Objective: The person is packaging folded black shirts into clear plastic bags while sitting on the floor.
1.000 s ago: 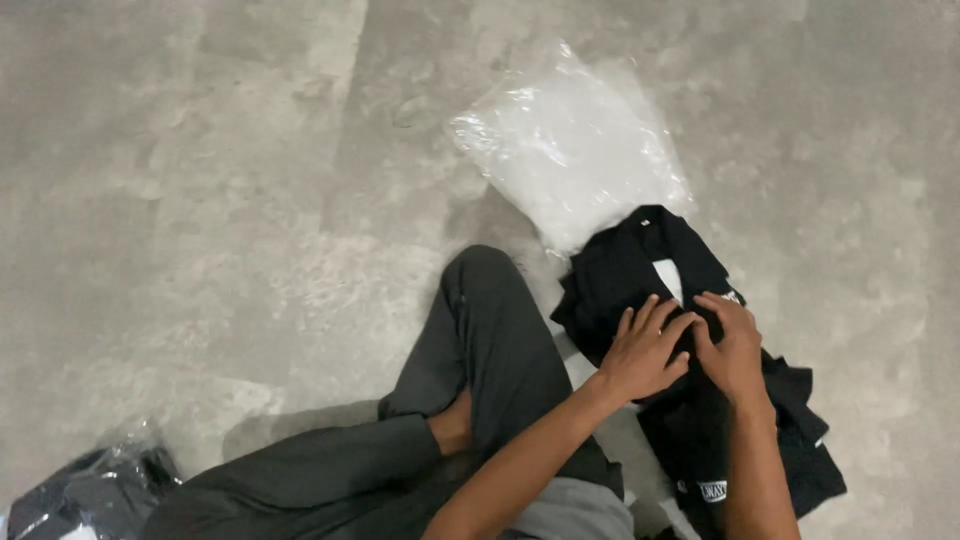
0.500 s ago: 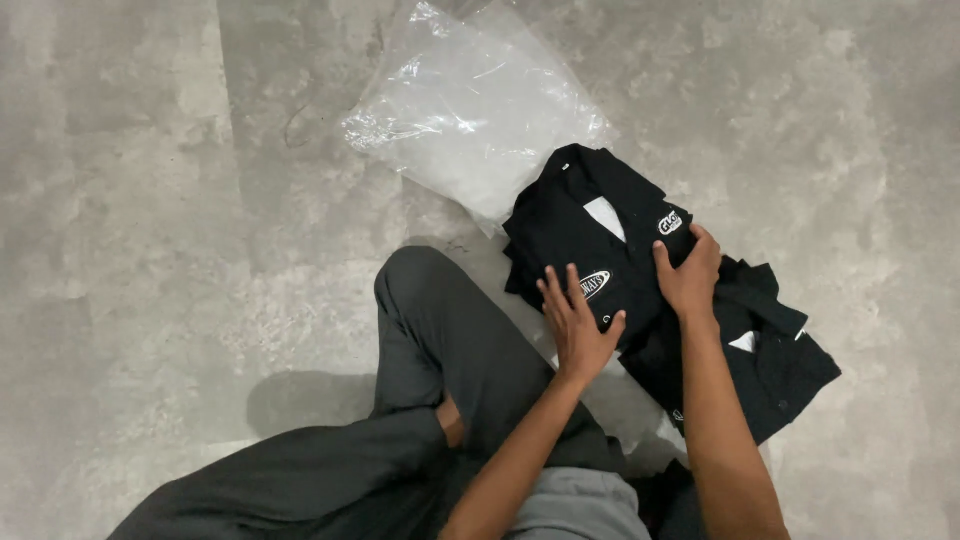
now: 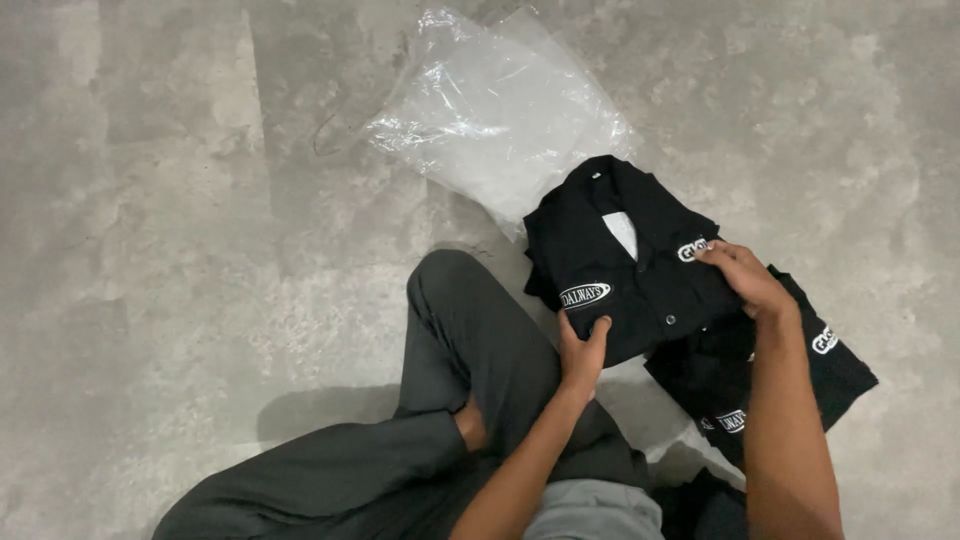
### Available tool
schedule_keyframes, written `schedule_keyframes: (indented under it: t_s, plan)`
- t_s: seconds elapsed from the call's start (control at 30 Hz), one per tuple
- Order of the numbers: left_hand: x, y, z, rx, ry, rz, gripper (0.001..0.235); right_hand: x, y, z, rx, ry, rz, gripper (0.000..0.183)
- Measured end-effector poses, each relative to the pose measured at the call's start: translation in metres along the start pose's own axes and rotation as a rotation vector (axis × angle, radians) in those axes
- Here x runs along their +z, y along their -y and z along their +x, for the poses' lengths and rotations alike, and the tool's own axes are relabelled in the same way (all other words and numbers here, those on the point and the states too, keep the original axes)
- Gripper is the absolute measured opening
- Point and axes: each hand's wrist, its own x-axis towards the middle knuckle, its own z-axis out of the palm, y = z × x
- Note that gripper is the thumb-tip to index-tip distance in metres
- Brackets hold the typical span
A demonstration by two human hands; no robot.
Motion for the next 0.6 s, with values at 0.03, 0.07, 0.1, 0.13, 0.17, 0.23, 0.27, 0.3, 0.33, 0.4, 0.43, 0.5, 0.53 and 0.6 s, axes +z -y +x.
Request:
schedule_keyframes:
  t_s: [0.03, 0.07, 0.1, 0.13, 0.17, 0.23, 0.27, 0.3, 0.33, 0.4, 0.43, 0.5, 0.53, 0.6]
  plan:
    - [-0.006, -0.003, 0.005, 0.006, -0.005, -0.007, 0.09, 0.005, 0.005, -0.001, -0.007, 0.007, -0.005, 0.016]
    - [-0.012, -0.006, 0.011, -0.054, 0.033, -0.047, 0.092, 0.011, 0.011, -0.002, 0.161, -0.033, 0.088, 0.045]
    - [-0.016, -0.008, 0.015, -0.117, 0.072, -0.092, 0.095, 0.014, 0.017, -0.004, 0.331, -0.071, 0.176, 0.079]
    - [-0.021, -0.017, 0.009, -0.112, 0.068, -0.103, 0.095, 0.028, 0.036, -0.018, 0.326, -0.065, 0.165, 0.079]
    - [-0.027, -0.025, 0.002, -0.061, 0.099, -0.026, 0.09, 0.043, 0.055, -0.032, 0.383, -0.084, 0.125, 0.086]
    - [-0.04, -0.039, -0.008, -0.004, 0.122, 0.038, 0.086, 0.053, 0.056, -0.033, 0.432, -0.096, 0.072, 0.093]
    - [-0.047, -0.044, -0.012, 0.029, 0.154, 0.058, 0.086, 0.048, 0.038, -0.02, 0.289, -0.08, 0.006, 0.054]
    - [-0.056, -0.051, -0.016, 0.063, 0.177, 0.071, 0.086, 0.045, 0.024, -0.004, 0.144, -0.051, -0.067, 0.038]
    - [-0.064, -0.055, -0.018, 0.069, 0.162, 0.05, 0.086, 0.049, 0.019, -0.005, 0.136, -0.036, -0.087, 0.038]
    - [-0.085, -0.061, -0.024, 0.188, 0.242, 0.111, 0.087, 0.064, 0.011, -0.002, 0.146, -0.189, -0.023, 0.102]
    - [-0.1, -0.068, -0.033, 0.201, 0.208, 0.08, 0.087, 0.043, -0.023, 0.037, 0.127, -0.156, -0.052, 0.102]
    - [-0.131, -0.08, -0.053, 0.235, 0.339, 0.17, 0.085, 0.015, -0.095, 0.092, 0.027, 0.023, 0.346, 0.025]
    - [-0.148, -0.077, -0.054, 0.253, 0.303, 0.134, 0.085, 0.0, -0.12, 0.127, 0.015, 0.063, 0.311, 0.025]
    - [-0.183, -0.066, -0.059, 0.572, 0.364, 0.099, 0.074, -0.01, -0.168, 0.192, -0.327, 0.581, 0.613, 0.038]
